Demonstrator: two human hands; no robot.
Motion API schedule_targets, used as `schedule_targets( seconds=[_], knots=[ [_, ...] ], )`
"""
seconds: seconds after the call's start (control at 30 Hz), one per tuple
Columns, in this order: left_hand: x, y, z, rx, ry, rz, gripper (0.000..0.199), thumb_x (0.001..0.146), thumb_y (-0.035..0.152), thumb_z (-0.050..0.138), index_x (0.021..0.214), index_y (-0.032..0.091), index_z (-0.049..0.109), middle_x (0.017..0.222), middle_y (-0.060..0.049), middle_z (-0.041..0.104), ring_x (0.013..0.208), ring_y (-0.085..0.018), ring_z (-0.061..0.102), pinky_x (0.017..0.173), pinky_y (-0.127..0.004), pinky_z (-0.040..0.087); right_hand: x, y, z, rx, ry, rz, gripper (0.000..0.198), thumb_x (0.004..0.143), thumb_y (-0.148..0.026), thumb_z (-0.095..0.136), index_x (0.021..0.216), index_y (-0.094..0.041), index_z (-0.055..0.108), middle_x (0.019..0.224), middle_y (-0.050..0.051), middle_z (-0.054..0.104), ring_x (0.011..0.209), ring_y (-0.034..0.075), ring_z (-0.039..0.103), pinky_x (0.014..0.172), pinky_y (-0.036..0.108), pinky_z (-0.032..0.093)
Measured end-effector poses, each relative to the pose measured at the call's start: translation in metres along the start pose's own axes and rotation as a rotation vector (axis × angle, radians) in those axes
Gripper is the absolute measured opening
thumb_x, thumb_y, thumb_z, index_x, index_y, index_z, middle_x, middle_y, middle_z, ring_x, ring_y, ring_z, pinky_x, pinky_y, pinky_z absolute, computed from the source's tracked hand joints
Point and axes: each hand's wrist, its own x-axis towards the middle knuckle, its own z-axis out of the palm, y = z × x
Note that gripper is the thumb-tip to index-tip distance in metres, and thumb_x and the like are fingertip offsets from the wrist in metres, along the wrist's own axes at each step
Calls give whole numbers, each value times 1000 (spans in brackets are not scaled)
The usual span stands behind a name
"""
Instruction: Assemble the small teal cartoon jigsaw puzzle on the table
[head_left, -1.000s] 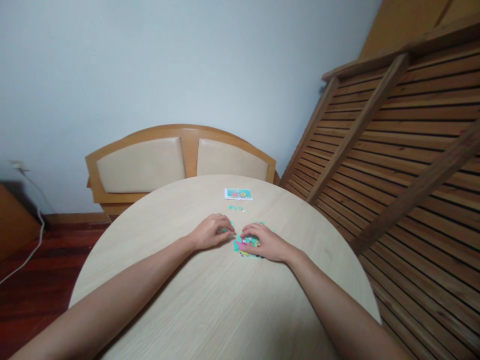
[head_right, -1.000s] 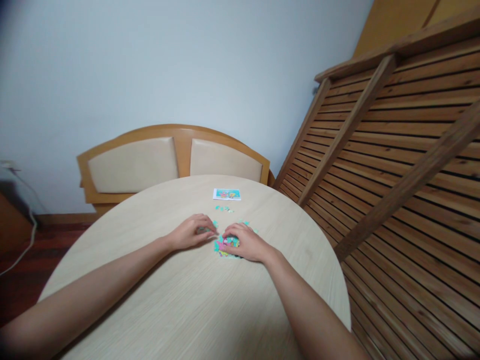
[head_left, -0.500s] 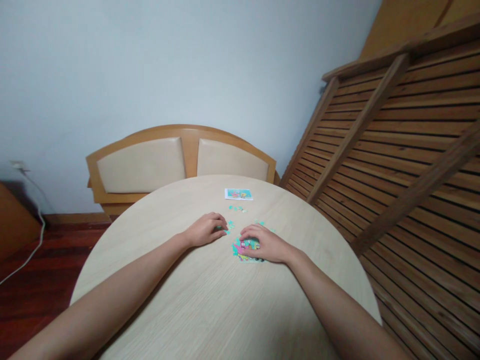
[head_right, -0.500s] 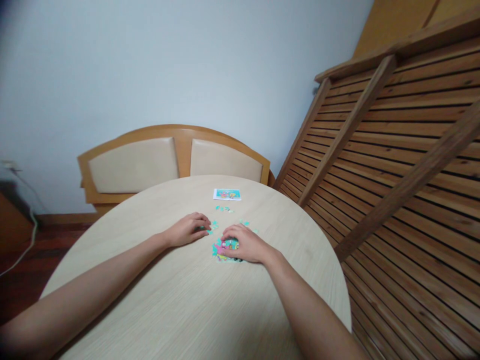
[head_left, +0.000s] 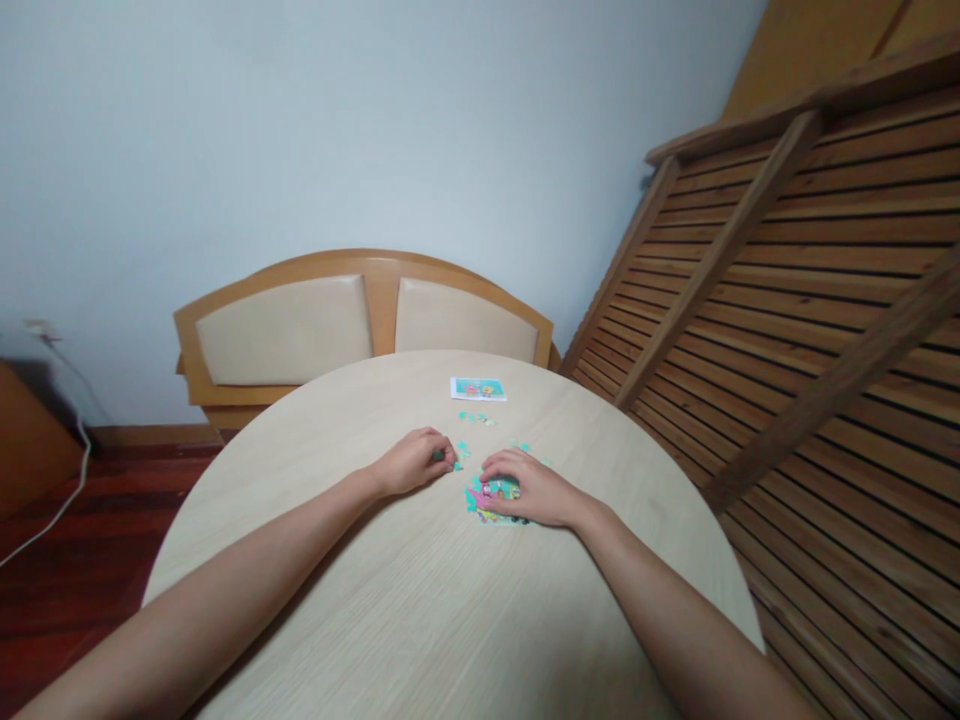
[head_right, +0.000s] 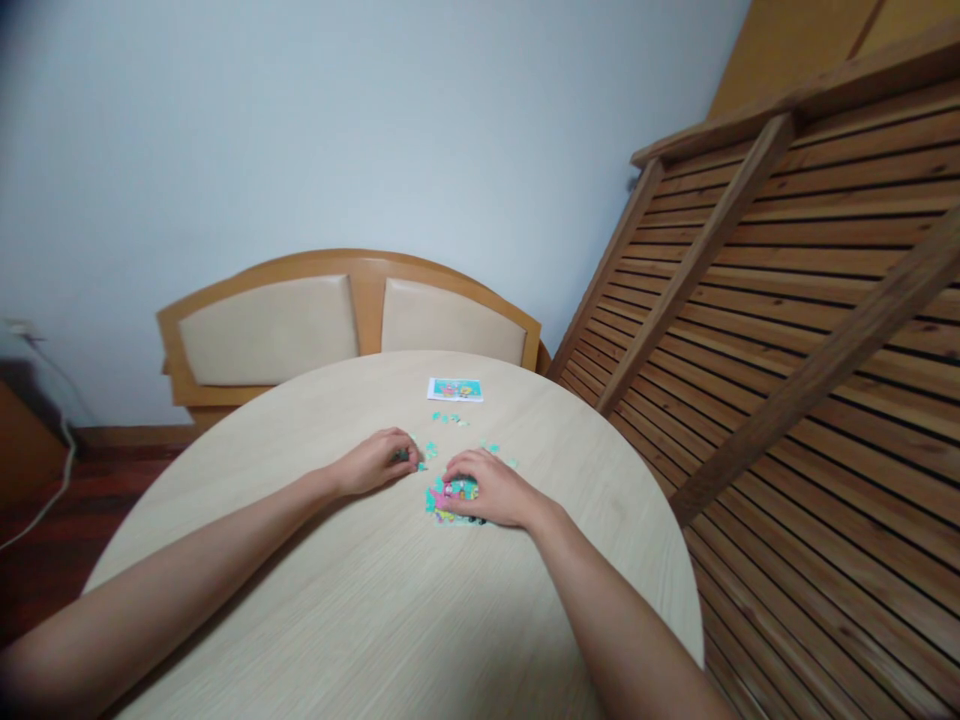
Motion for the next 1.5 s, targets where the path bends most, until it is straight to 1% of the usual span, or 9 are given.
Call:
schedule_targets(
  seconds=[0.1,0.3,0.53,0.6,0.7,0.87,1.0,1.17,1.5],
  knots=[
    [2,4,6,-109,42,-63,11,87,29,64,87,19,67,88,-4,70,85,-18,62,80,-27,46,1,3,2,19,13,18,28,85,-42,70,104,-22,69,108,7,68,104,22,61,95,36,46],
    [7,20,23,-488,148,-198,24,83,37,66,89,15,63,82,-3,66,75,-15,60,70,-25,47,5,6,8,51,125,126,22,89,-35,66,104,-20,69,104,7,71,99,22,63,90,35,46],
    [9,28,34,-601,139,-197,28,83,41,69,90,14,63,82,-4,66,75,-15,61,71,-26,48,8,-1,4,162,168,223,19,91,-33,59,88,-18,70,87,4,72,84,18,64,79,29,47],
    [8,28,33,-559,125,-179,26,86,40,66,91,14,64,84,-4,68,77,-16,63,72,-27,49,8,0,3,178,179,258,20,90,-33,59,86,-17,69,84,3,72,80,17,63,77,28,47],
    [5,30,28,-351,97,-98,21,89,36,63,94,16,67,92,-6,71,87,-20,64,81,-31,49,6,5,1,187,193,294,21,90,-34,57,85,-17,68,82,3,71,77,17,63,74,27,47],
    [-1,41,18,-120,-7,208,33,93,37,58,121,20,63,118,-10,68,110,-24,61,100,-38,44,3,14,-6,224,197,342,23,88,-35,57,82,-16,68,80,4,70,75,17,62,73,28,48],
    [-3,45,16,-47,-121,366,38,93,39,57,127,23,62,131,-12,61,119,-26,57,105,-40,41,-3,22,-14,276,193,390,21,81,-36,66,77,-15,66,78,5,70,74,17,62,72,28,48],
    [-5,41,17,-30,-155,394,40,92,37,58,130,23,62,134,-12,59,121,-27,57,105,-40,42,-12,31,-24,348,141,438,28,78,-41,69,83,-14,67,75,4,70,69,16,61,65,27,47],
    [-4,41,16,-6,-164,385,42,89,37,62,129,24,63,136,-12,57,122,-28,56,107,-40,42,-18,39,-33,221,5,367,37,90,-47,56,97,-15,73,95,8,75,86,22,64,79,32,48]
  ],
)
